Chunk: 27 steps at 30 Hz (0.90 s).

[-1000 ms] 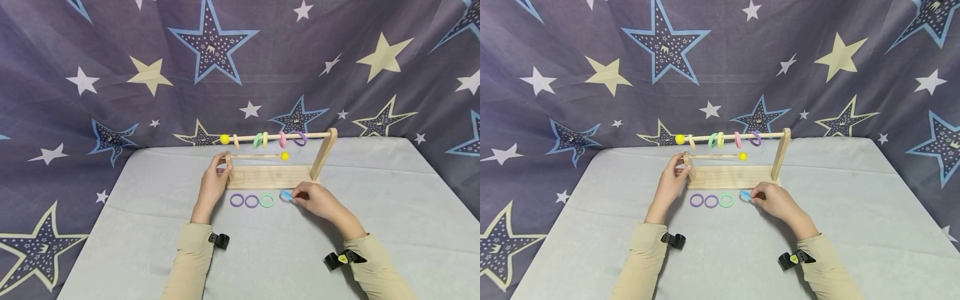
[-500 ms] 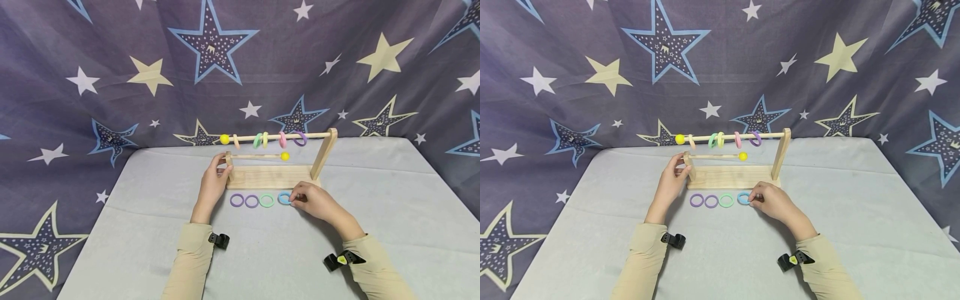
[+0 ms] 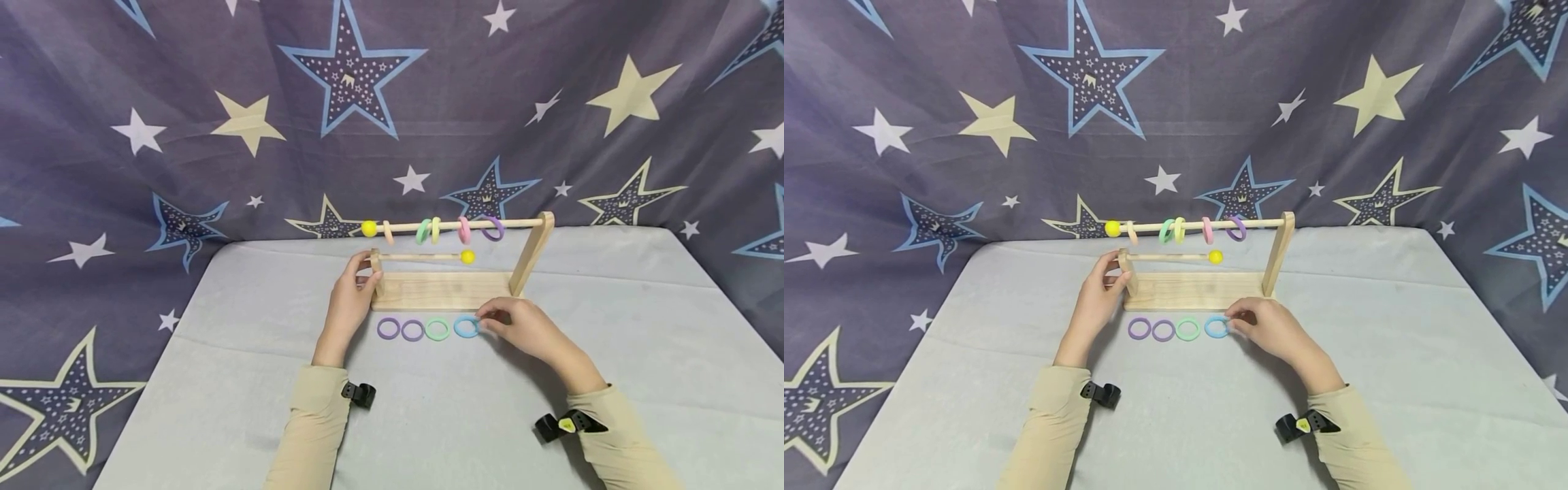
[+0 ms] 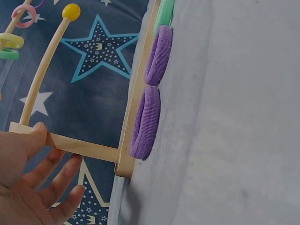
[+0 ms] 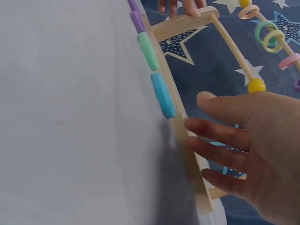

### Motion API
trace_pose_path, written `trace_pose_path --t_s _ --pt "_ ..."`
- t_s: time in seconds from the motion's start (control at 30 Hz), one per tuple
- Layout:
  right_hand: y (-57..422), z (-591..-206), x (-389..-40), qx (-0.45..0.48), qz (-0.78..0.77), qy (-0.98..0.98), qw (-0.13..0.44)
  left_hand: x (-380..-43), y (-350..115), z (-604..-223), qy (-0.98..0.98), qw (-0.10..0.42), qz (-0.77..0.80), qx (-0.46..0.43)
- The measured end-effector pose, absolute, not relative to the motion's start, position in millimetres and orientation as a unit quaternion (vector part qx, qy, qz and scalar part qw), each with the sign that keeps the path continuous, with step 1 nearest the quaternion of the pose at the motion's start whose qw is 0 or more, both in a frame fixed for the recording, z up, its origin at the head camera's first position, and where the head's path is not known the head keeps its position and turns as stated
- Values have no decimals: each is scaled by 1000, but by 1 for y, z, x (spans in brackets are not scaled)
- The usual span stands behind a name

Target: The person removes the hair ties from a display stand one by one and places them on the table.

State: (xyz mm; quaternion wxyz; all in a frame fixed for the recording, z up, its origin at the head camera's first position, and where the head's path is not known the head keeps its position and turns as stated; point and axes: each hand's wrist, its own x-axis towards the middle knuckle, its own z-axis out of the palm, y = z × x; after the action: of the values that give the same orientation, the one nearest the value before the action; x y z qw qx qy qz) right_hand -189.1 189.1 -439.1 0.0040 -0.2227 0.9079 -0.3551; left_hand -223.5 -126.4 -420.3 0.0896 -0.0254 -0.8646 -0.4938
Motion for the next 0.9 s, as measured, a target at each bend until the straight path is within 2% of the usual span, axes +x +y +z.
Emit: trace_pose_path --t_s 0.2,0.57,0.9 --pt "196 -430 -190 -219 -378 898 -55 -223 -126 -420 -865 88 -493 -25" --pt "211 -420 -192 -195 -423 858 -216 -223 -127 -421 -866 85 -492 -19" --pt "221 -410 -191 -160 -464 821 -292 -224 -126 -421 -867 84 -491 -20"
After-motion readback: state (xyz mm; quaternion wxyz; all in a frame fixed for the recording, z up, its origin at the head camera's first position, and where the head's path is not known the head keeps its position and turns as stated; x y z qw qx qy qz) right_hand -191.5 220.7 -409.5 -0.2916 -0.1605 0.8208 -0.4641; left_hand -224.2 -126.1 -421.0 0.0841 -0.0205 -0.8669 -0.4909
